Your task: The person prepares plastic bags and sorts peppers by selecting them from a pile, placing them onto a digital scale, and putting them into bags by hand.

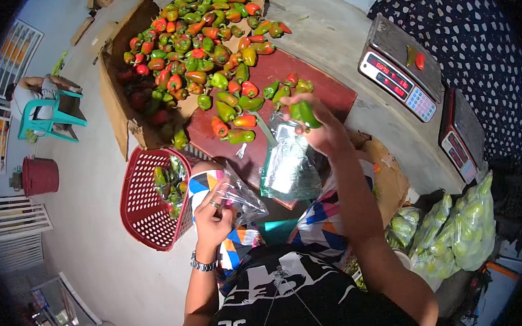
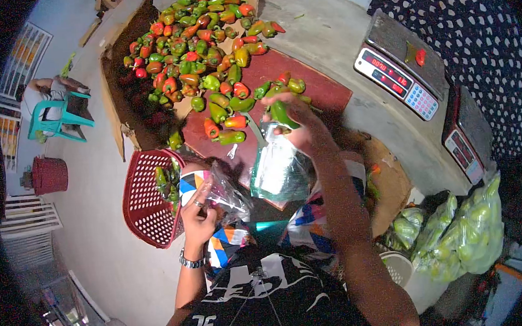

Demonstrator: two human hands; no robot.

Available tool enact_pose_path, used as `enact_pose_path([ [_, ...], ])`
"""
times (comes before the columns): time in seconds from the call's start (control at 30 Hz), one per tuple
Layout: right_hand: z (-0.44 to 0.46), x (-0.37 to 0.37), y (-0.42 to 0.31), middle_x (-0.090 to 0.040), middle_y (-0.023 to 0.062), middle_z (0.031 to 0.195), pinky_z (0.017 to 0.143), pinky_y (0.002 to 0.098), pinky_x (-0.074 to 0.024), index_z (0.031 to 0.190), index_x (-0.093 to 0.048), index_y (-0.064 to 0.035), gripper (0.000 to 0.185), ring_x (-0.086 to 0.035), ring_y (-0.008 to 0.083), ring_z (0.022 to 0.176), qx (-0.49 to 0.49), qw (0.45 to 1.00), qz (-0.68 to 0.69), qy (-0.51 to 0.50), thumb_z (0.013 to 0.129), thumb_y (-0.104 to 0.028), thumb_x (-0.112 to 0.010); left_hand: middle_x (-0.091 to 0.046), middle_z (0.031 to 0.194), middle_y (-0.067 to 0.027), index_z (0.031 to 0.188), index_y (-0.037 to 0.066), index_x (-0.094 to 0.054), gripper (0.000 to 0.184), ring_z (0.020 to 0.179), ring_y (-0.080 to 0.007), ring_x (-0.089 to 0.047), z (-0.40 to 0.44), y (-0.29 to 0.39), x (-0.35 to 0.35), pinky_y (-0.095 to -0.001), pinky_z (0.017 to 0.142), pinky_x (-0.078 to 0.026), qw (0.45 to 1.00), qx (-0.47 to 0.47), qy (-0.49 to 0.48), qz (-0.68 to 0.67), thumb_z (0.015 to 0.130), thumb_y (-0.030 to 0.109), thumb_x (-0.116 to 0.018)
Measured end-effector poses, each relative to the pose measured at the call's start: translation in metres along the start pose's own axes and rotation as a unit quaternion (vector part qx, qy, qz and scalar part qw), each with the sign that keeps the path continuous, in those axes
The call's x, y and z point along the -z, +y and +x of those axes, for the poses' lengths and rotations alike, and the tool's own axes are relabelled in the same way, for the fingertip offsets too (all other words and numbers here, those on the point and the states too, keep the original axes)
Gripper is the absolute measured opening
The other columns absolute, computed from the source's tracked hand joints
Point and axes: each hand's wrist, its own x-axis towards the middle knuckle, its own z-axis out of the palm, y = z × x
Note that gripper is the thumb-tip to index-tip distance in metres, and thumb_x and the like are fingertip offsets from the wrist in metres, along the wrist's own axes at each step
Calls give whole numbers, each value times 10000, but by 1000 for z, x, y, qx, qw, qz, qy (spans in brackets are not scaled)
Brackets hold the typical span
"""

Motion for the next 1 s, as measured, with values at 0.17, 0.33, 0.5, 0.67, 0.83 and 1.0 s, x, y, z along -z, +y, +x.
enact_pose_path([
  [0.17,-38,42,-36,-684,176,1201,659,303,-570,1350,-561,-19,446,-681,235,956,-23,988,121,88,1030,-329,-567,-659,1379,-208,1337,-26,-655,635,1205,-278,-683,2,-1,-3,-329,975,-534,999,35,-18,5,723,-100,-510],
  [0.33,-65,59,-59,-632,236,1213,479,238,-503,1339,-598,-40,596,-658,278,823,-14,981,150,121,1055,-534,-423,-655,1388,-205,1347,-17,-651,643,1223,-278,-677,5,-5,-7,-323,983,-527,999,-16,-20,29,721,-91,-520],
  [0.5,-53,77,-82,-704,206,1087,661,371,-615,1279,-618,21,588,-698,320,978,9,920,220,323,1078,-475,-375,-654,1396,-194,1338,-19,-653,633,1151,-241,-707,10,6,-9,-286,903,-543,999,0,-27,39,721,-89,-526],
  [0.67,-41,180,-118,-707,193,1110,744,351,-602,1178,-639,-8,416,-712,305,952,32,939,88,329,1039,-385,-535,-655,1396,-187,1331,-21,-655,623,1150,-245,-706,10,8,-7,-293,906,-544,998,27,-29,51,723,-79,-533],
  [0.83,28,202,-217,-688,165,1109,685,346,-576,1365,-580,-63,615,-712,229,904,64,778,-477,403,899,-443,-710,-648,1402,-198,1356,-8,-642,645,1167,-262,-699,11,-2,-3,-314,925,-544,997,8,-31,76,724,-75,-534],
  [1.0,95,267,-265,-579,282,1415,1103,475,-441,1517,-494,-210,782,-576,457,1274,-34,358,-827,431,861,-606,-647,-652,1384,-219,1345,-12,-644,634,1169,-286,-701,17,6,-5,-327,954,-541,994,63,-33,88,722,-71,-540],
])
